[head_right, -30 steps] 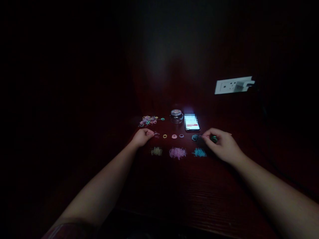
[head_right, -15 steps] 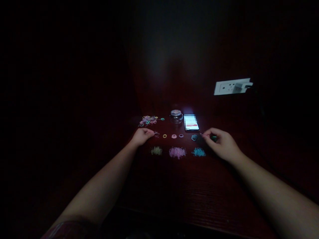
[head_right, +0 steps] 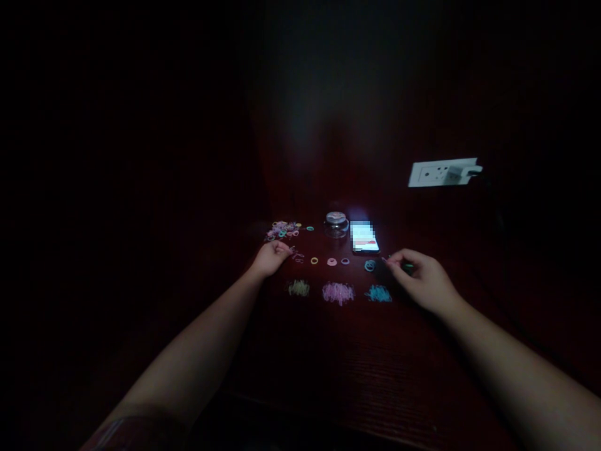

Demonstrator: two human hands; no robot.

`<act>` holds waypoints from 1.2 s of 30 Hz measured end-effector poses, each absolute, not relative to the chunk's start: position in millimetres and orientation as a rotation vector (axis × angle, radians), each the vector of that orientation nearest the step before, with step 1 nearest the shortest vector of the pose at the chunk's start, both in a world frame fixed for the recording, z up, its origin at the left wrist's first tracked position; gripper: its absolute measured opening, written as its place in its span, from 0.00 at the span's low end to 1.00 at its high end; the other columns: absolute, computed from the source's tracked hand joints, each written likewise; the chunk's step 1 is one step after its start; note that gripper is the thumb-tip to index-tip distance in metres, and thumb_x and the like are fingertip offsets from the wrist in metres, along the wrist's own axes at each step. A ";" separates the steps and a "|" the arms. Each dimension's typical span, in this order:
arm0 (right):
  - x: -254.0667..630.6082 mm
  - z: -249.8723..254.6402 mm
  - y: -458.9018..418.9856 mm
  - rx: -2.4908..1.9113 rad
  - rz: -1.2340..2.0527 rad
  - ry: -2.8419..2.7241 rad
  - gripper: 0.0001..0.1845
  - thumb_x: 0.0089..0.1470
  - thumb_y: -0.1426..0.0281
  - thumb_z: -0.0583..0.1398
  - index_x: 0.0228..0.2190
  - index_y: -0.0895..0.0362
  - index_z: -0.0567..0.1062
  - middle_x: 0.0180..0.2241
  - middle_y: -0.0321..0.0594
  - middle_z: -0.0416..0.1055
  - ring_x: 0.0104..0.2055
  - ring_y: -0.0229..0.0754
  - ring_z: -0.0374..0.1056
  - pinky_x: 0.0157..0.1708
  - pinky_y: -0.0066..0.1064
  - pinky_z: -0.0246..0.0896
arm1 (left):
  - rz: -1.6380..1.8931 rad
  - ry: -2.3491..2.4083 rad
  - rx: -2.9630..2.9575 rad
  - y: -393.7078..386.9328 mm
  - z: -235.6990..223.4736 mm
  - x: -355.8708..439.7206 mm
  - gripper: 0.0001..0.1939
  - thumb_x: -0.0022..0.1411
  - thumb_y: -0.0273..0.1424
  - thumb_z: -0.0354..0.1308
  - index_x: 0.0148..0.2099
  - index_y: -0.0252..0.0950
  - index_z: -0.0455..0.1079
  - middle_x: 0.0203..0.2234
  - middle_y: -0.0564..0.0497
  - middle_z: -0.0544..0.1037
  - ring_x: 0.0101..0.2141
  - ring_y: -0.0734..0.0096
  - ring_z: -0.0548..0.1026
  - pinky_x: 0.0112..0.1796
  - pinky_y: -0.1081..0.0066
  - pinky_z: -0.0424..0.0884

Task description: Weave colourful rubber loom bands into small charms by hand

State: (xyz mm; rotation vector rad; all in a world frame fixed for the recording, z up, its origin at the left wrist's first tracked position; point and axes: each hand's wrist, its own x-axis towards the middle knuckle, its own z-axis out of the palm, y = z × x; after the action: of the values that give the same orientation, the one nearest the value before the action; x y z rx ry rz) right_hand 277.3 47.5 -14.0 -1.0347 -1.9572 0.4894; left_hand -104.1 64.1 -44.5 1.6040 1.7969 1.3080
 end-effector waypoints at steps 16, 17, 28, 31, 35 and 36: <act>276.9 -13.1 47.0 -1.055 0.457 -1.966 0.16 0.54 0.56 0.59 0.29 0.56 0.73 0.30 0.43 0.74 0.31 0.44 0.70 0.30 0.33 0.64 | 1.354 1.624 1.601 61.8 -43.3 -102.4 0.09 0.50 0.31 0.64 0.35 0.33 0.76 0.25 0.50 0.78 0.27 0.72 0.74 0.32 0.74 0.68; 276.4 -12.5 45.7 -1.051 0.450 -1.974 0.15 0.55 0.57 0.59 0.29 0.56 0.73 0.30 0.42 0.74 0.31 0.44 0.69 0.30 0.33 0.64 | 1.348 1.625 1.603 60.9 -43.0 -102.5 0.09 0.51 0.32 0.64 0.34 0.33 0.76 0.25 0.50 0.78 0.26 0.72 0.74 0.32 0.73 0.68; 300.0 21.7 44.3 -1.025 0.399 -2.288 0.10 0.55 0.64 0.57 0.27 0.57 0.73 0.29 0.40 0.73 0.32 0.41 0.68 0.34 0.31 0.62 | 1.322 1.656 1.654 58.4 -38.0 -104.5 0.11 0.46 0.37 0.63 0.29 0.34 0.71 0.19 0.54 0.73 0.22 0.73 0.70 0.27 0.74 0.65; 317.4 33.8 45.2 -1.094 0.394 -2.425 0.09 0.53 0.65 0.58 0.27 0.57 0.75 0.27 0.39 0.73 0.29 0.39 0.67 0.32 0.30 0.60 | 1.306 1.699 1.665 56.1 -34.3 -104.1 0.12 0.45 0.37 0.63 0.30 0.34 0.71 0.21 0.53 0.74 0.24 0.72 0.71 0.28 0.73 0.68; 345.5 28.5 40.5 -1.201 0.520 -2.290 0.11 0.52 0.63 0.58 0.28 0.58 0.74 0.28 0.39 0.73 0.30 0.40 0.67 0.34 0.32 0.61 | 1.271 1.707 1.604 53.5 -31.4 -103.2 0.17 0.42 0.39 0.64 0.33 0.33 0.72 0.24 0.51 0.76 0.26 0.71 0.73 0.30 0.73 0.70; 351.0 24.9 38.8 -1.201 0.563 -2.251 0.11 0.52 0.62 0.58 0.28 0.58 0.74 0.28 0.38 0.72 0.31 0.40 0.67 0.36 0.32 0.62 | 1.247 1.708 1.602 53.3 -31.1 -103.1 0.18 0.42 0.39 0.64 0.35 0.33 0.72 0.26 0.50 0.77 0.27 0.70 0.74 0.30 0.73 0.70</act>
State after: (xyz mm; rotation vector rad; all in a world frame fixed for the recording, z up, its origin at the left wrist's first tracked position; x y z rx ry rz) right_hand 351.0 38.8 24.9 -1.2013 -2.2511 0.5630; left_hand -103.1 53.3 -31.1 1.6018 1.7080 1.2465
